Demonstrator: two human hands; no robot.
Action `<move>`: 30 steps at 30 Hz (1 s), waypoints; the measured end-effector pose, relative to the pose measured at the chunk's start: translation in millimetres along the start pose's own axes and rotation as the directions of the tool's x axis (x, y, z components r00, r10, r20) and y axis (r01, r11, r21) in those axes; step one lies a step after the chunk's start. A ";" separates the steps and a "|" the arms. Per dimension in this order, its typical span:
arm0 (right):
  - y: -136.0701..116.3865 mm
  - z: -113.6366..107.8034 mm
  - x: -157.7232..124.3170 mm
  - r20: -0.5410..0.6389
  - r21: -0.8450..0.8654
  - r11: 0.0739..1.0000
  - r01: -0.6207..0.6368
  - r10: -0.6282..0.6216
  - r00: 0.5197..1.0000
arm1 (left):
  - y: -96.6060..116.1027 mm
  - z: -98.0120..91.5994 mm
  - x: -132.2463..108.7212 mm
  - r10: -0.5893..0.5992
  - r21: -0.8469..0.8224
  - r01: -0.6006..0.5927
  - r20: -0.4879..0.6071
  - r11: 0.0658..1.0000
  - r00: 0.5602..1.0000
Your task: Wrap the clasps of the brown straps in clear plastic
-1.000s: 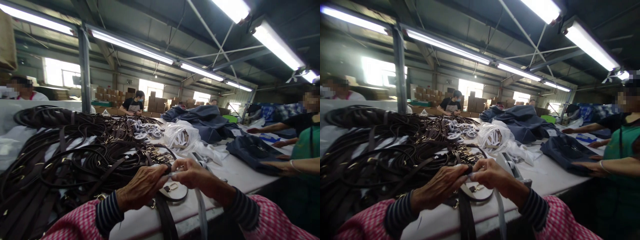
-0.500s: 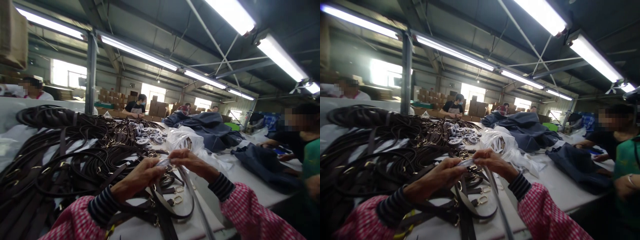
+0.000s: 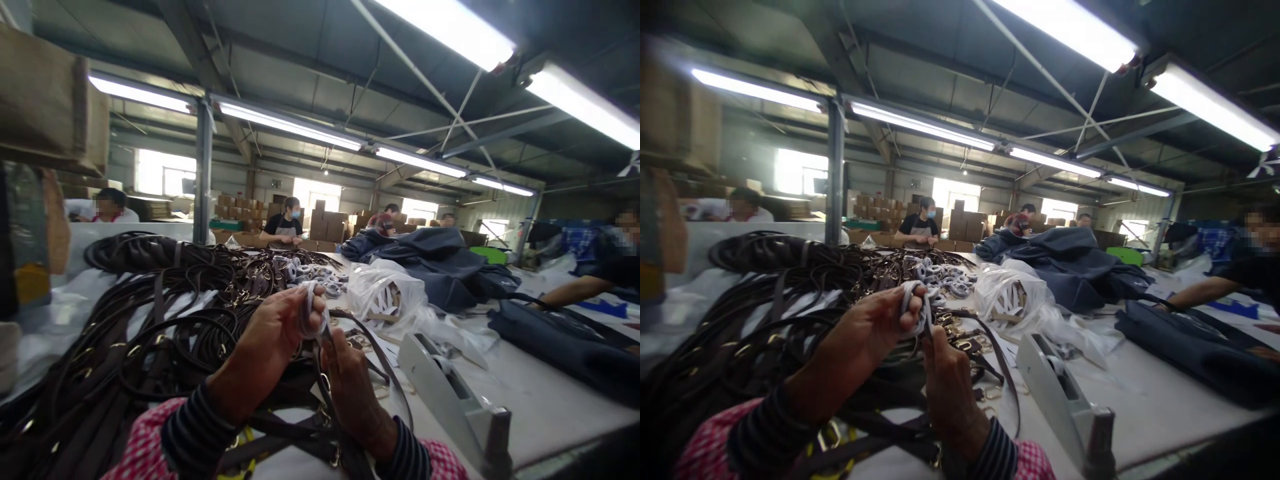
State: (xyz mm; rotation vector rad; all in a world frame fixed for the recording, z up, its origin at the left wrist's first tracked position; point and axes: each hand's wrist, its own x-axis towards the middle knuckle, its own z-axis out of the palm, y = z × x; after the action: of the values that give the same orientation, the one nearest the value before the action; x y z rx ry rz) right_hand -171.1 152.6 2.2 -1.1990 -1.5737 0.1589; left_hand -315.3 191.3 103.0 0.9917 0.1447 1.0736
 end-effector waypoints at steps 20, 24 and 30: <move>-14.9 -126.6 73.6 0.233 0.195 0.948 -0.250 0.202 0.951 | -54.5 -10.5 0.7 -0.091 0.815 -0.128 0.216 0.566 0.972; -14.7 -83.9 51.6 -0.050 -0.094 0.986 0.135 -0.140 0.989 | -43.4 -4.5 -0.7 -0.246 0.411 0.161 0.161 0.897 0.956; -5.1 -21.9 -8.7 -0.093 -0.272 0.933 0.235 -0.268 0.959 | -5.3 10.9 -14.0 -0.198 0.038 0.198 0.017 0.980 0.980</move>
State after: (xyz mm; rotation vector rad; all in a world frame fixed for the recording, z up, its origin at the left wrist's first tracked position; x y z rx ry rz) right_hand -157.7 133.5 8.4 -1.1662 -1.6524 -0.2956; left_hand -313.0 173.1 100.6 0.9984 0.2413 0.8805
